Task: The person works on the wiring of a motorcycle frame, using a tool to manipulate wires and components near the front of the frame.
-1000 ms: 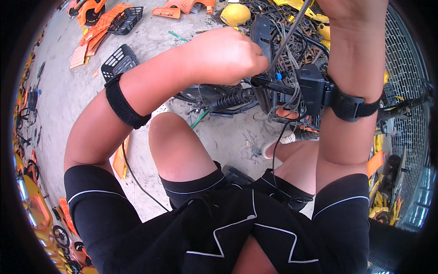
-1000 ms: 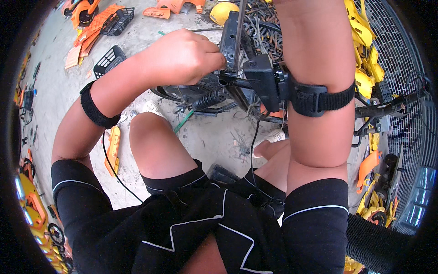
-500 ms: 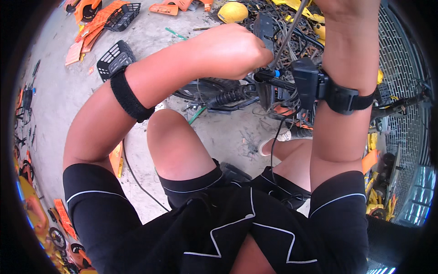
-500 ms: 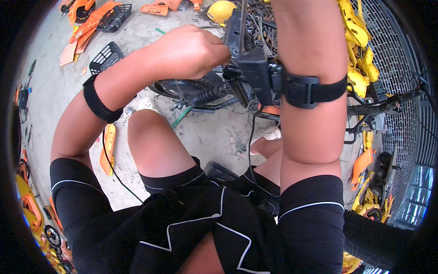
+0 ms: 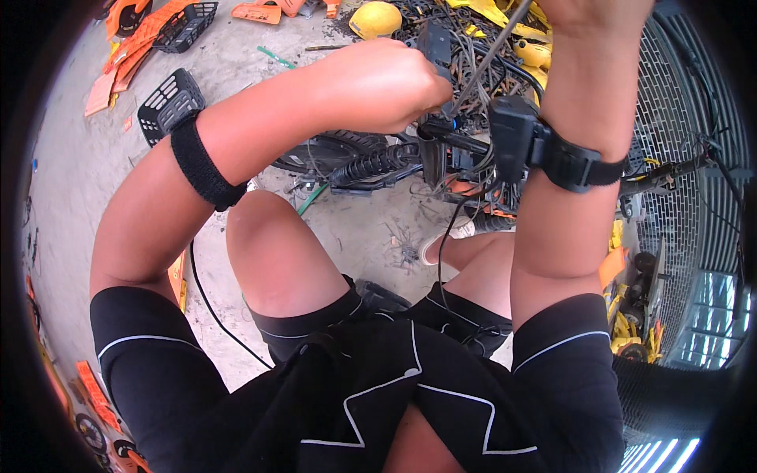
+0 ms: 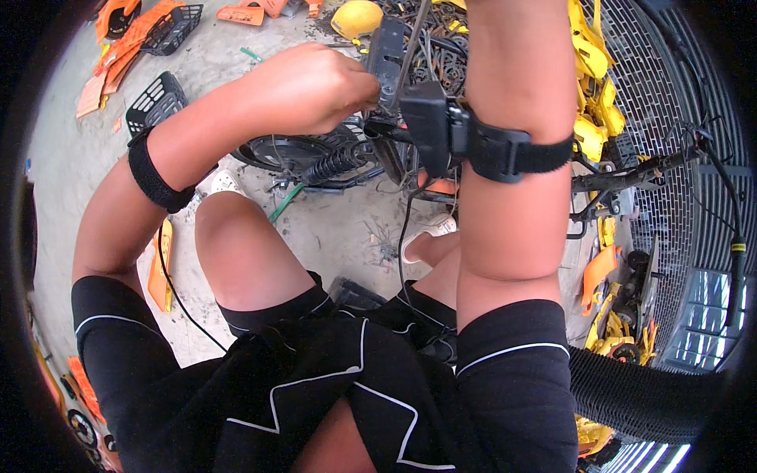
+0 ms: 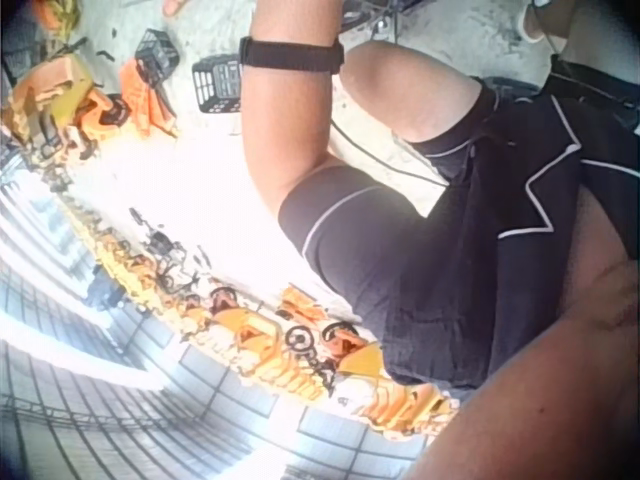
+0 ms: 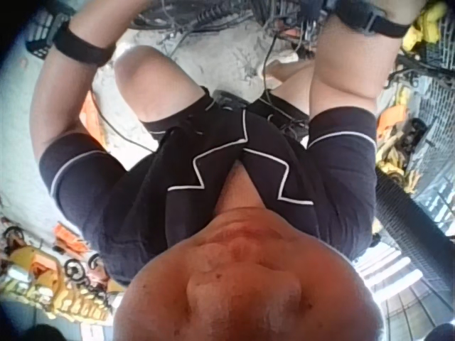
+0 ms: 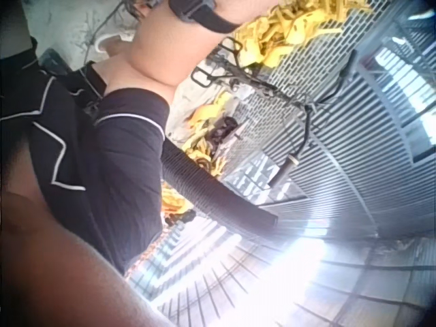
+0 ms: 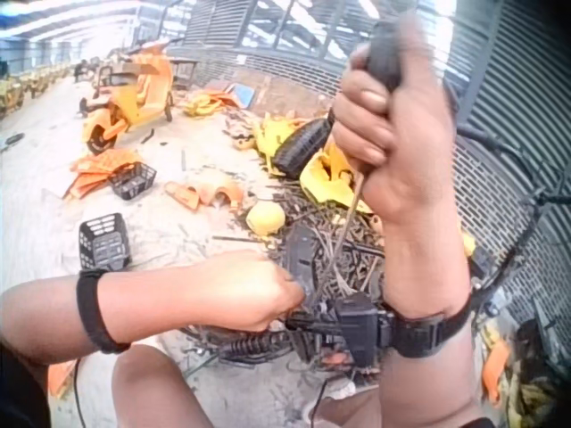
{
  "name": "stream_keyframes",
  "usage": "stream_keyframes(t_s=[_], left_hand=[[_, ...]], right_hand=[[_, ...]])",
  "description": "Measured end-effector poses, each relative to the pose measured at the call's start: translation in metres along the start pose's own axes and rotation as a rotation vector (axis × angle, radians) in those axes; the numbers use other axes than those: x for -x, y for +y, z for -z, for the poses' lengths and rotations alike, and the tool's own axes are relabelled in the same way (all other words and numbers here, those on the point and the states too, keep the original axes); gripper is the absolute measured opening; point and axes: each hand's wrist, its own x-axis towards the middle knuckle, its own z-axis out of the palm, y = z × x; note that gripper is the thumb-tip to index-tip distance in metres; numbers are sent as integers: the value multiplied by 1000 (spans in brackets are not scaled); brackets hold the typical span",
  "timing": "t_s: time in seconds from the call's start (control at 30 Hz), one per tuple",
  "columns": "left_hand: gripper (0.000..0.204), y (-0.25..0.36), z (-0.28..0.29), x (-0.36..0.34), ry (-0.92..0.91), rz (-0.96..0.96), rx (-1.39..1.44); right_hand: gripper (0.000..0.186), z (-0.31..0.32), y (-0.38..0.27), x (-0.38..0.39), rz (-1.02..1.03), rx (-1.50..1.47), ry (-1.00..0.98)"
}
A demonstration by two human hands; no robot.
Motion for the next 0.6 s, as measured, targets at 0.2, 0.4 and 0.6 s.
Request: stream_keyframes(t_s=[0.2,0.4,0.6], left_hand=[[8,3,4,-1,-35,42,6],[6,3,7,7,-29,90,-9],[6,-1,1,4,31,58,45]], right_hand=[[48,3,-6,4,-24,-122,-90],[50,5,-2,5,-44,-281,-190],[52,35,4,-21,-46,-690,-863]])
